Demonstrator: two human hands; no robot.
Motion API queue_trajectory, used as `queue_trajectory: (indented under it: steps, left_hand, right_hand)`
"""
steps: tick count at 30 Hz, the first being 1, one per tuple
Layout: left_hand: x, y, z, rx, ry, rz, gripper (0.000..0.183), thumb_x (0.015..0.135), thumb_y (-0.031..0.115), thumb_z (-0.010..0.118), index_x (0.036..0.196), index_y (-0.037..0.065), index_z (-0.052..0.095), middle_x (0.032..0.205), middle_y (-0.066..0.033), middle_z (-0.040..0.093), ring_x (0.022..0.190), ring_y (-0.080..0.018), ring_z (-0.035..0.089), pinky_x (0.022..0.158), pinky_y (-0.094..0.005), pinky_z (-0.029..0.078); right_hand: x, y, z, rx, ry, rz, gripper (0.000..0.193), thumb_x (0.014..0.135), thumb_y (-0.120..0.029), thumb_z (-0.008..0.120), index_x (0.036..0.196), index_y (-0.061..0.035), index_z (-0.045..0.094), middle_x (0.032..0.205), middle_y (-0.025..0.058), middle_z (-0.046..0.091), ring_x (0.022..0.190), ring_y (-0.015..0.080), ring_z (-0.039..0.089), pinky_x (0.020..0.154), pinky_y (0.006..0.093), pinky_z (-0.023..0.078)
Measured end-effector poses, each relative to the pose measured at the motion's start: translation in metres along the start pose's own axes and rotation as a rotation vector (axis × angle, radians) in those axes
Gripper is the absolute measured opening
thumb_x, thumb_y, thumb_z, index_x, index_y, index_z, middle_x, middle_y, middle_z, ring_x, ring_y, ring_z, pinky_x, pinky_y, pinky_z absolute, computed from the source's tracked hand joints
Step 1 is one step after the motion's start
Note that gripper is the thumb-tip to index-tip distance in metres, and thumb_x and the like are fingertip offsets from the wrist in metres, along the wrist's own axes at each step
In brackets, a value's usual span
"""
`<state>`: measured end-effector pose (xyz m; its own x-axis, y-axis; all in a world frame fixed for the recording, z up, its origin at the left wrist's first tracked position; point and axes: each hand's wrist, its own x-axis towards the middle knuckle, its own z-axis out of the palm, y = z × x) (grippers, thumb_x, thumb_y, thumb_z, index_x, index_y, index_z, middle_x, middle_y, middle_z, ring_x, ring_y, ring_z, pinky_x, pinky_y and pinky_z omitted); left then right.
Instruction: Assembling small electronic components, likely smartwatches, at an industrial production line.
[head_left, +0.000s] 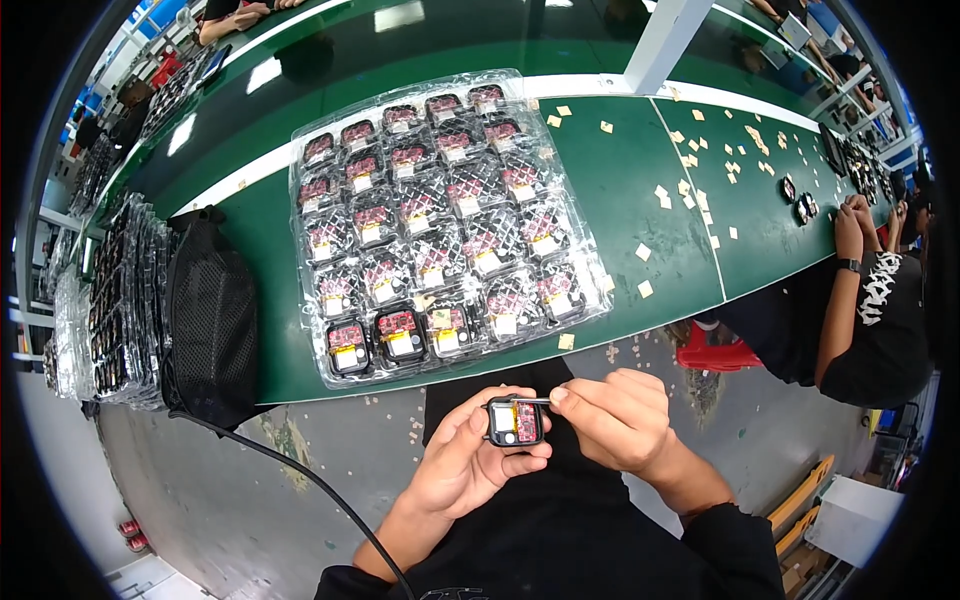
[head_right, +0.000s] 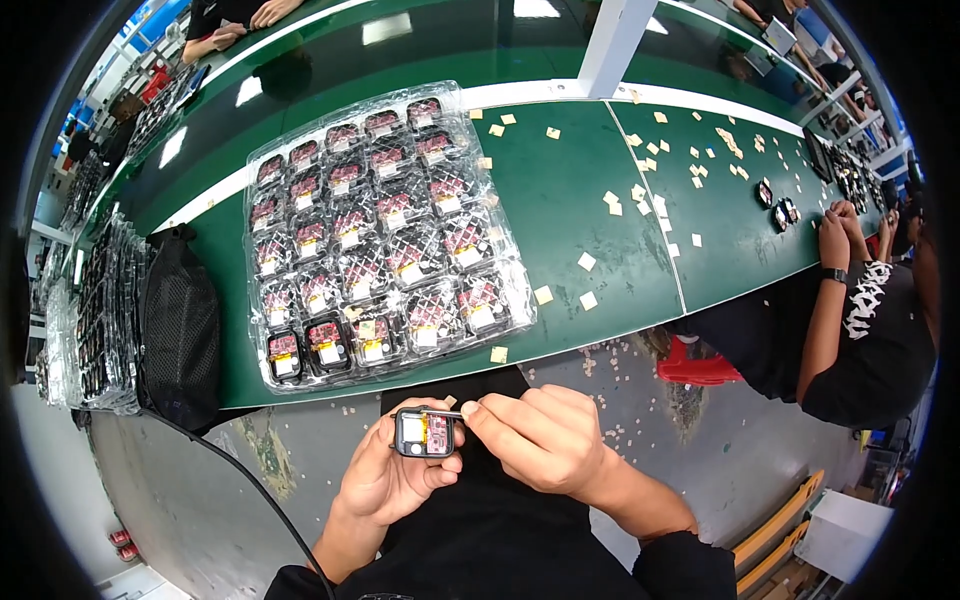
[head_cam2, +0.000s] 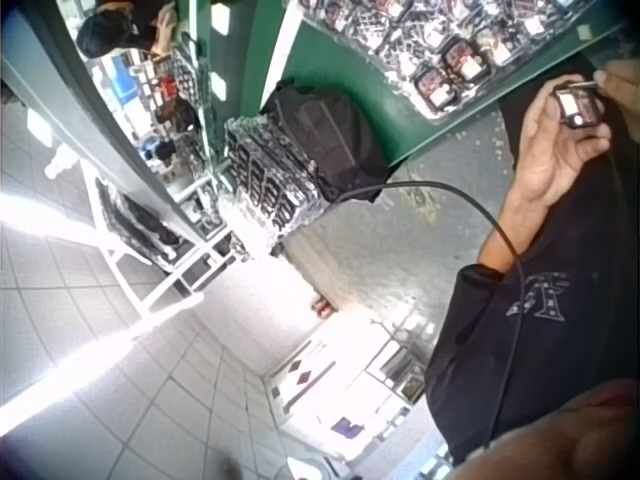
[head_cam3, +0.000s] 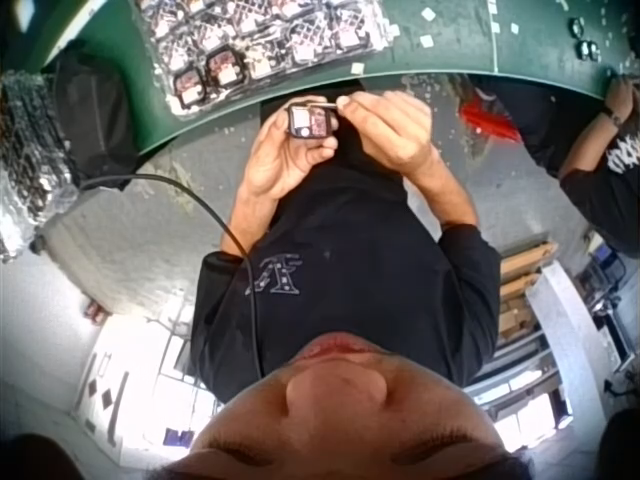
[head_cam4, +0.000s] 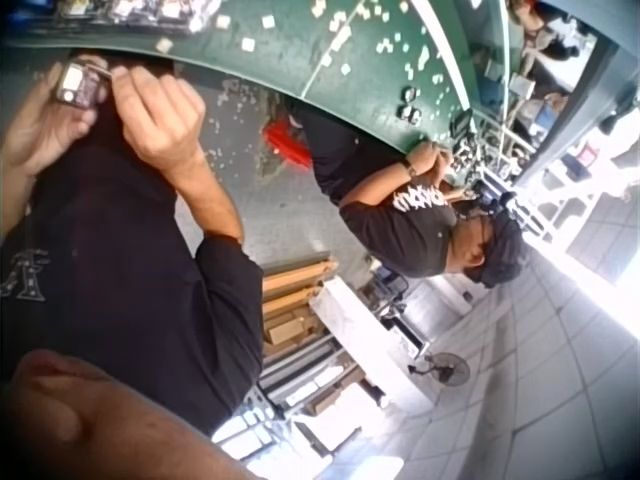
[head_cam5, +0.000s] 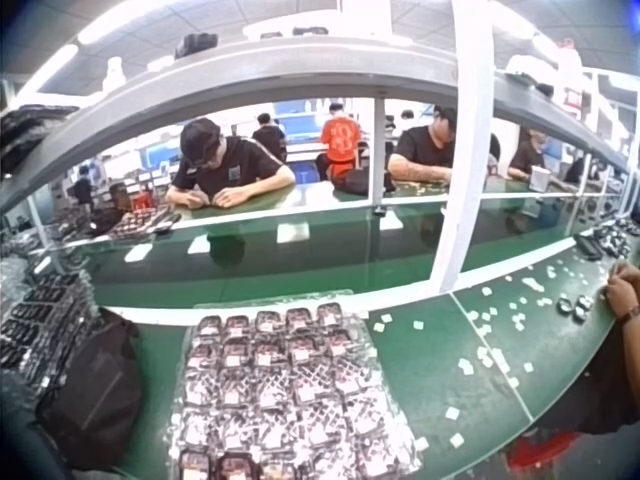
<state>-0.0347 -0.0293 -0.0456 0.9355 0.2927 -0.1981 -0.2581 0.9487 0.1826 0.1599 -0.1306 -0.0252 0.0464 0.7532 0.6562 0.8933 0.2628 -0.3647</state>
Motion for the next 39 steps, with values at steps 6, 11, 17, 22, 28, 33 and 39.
queue_trajectory:
  steps: [6,11,17,22,28,33,39]
  left_hand:
    - [0.0,0.0,0.0,0.068,0.03,0.039,0.051,0.108,0.031,0.049,0.141,-0.007,0.043,0.125,-0.0263,0.061,0.107,-0.0353,0.07,0.094,-0.044,0.061]
    - [-0.003,-0.001,0.009,0.197,0.1,0.125,0.051,0.105,0.028,0.057,0.142,-0.004,0.041,0.125,-0.0256,0.061,0.108,-0.0359,0.07,0.095,-0.0457,0.06]
    - [-0.007,0.003,0.017,0.559,0.102,0.45,0.048,0.096,0.021,0.072,0.131,-0.001,0.048,0.125,-0.0251,0.061,0.107,-0.0349,0.069,0.093,-0.0495,0.059]
    - [-0.002,-0.007,0.027,0.819,0.237,0.628,0.059,0.088,0.038,0.08,0.125,0.004,0.05,0.116,-0.0252,0.064,0.096,-0.0265,0.07,0.086,-0.0375,0.059]
    - [-0.003,-0.001,0.038,0.794,0.27,0.579,0.06,0.087,0.039,0.081,0.122,0.005,0.048,0.118,-0.0239,0.063,0.105,-0.0245,0.067,0.092,-0.0367,0.055]
    - [-0.011,-0.001,0.04,0.801,0.388,0.628,0.077,0.086,0.04,0.082,0.138,0.001,0.04,0.123,-0.0236,0.062,0.109,-0.0264,0.066,0.092,-0.0354,0.057]
    - [-0.021,-0.01,0.026,1.059,0.26,0.953,0.049,0.102,0.02,0.061,0.139,0.003,0.033,0.096,-0.0151,0.058,0.062,-0.0224,0.067,0.056,-0.0343,0.061]
  right_hand:
    - [0.003,-0.002,-0.004,-0.073,-0.06,-0.038,0.026,0.072,-0.011,0.072,0.096,-0.0015,0.075,0.086,0.0036,0.07,0.052,0.011,0.049,0.046,0.0264,0.036]
    - [0.005,0.0,-0.004,0.082,-0.098,0.084,0.024,0.073,-0.007,0.077,0.096,-0.0024,0.073,0.085,0.0066,0.072,0.056,0.0148,0.059,0.048,0.0272,0.04]
    - [0.009,-0.01,-0.01,0.496,-0.052,0.475,0.018,0.083,-0.002,0.079,0.097,0.0013,0.068,0.088,0.0158,0.073,0.07,0.0272,0.072,0.06,0.0339,0.056]
    - [0.019,-0.031,-0.003,0.505,0.0,0.296,0.034,0.075,-0.015,0.086,0.103,-0.0021,0.072,0.09,0.0098,0.068,0.067,0.0192,0.067,0.055,0.0297,0.054]
    - [0.028,-0.03,0.004,0.112,-0.039,-0.028,0.041,0.069,-0.016,0.088,0.107,-0.0046,0.075,0.092,0.0047,0.062,0.063,0.0134,0.064,0.05,0.0246,0.048]
    - [0.042,-0.023,0.006,0.097,-0.034,-0.089,0.032,0.074,-0.009,0.077,0.104,-0.0009,0.076,0.089,0.0075,0.066,0.058,0.0123,0.061,0.046,0.0255,0.046]
    - [0.062,0.013,0.031,-0.014,0.036,-0.096,0.031,0.073,-0.014,0.07,0.103,-0.0054,0.074,0.101,0.0051,0.069,0.058,0.0082,0.061,0.045,0.0232,0.044]
